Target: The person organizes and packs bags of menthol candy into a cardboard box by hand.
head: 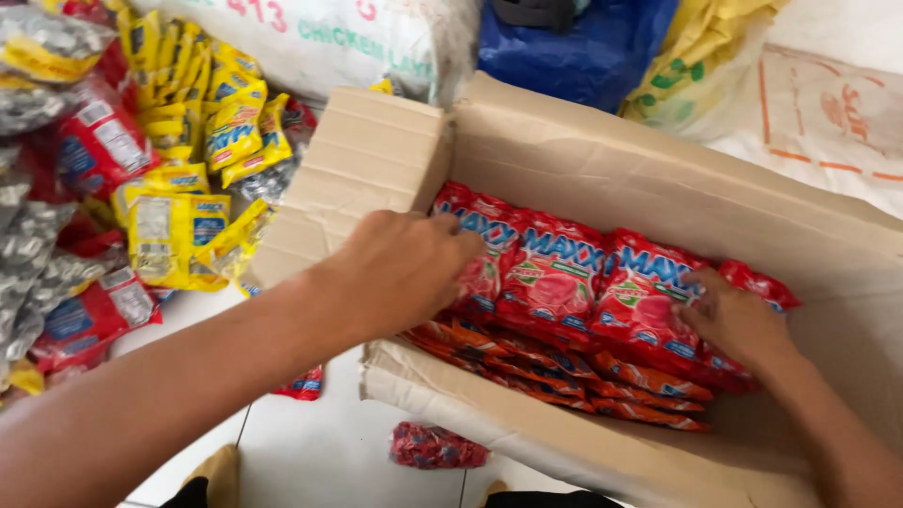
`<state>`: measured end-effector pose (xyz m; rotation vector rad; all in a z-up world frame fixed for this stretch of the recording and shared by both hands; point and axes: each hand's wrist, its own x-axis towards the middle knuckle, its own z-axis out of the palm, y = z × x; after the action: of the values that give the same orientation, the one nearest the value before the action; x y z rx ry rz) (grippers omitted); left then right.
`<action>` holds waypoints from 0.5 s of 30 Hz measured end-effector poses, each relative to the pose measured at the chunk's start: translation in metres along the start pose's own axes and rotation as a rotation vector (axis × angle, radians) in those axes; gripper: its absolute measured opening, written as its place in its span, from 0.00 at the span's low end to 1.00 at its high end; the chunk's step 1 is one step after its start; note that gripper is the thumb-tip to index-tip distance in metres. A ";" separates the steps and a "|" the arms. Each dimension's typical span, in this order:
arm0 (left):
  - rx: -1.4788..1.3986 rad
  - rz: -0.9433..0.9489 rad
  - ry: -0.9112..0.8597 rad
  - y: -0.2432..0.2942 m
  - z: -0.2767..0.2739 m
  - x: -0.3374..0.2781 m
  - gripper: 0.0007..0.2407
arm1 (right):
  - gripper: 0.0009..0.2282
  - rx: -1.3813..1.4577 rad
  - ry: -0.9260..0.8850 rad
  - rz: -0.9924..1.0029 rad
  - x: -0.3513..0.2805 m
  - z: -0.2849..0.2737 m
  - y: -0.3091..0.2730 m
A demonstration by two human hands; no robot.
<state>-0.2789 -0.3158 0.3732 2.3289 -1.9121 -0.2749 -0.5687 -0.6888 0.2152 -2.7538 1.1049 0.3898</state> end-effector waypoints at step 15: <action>-0.315 0.088 0.422 -0.062 -0.006 -0.077 0.14 | 0.18 0.371 -0.308 -0.422 -0.050 -0.084 -0.190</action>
<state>-0.2324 -0.2279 0.3718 1.9107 -1.6256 -0.0611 -0.4561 -0.5391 0.3179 -2.4014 0.4503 0.4722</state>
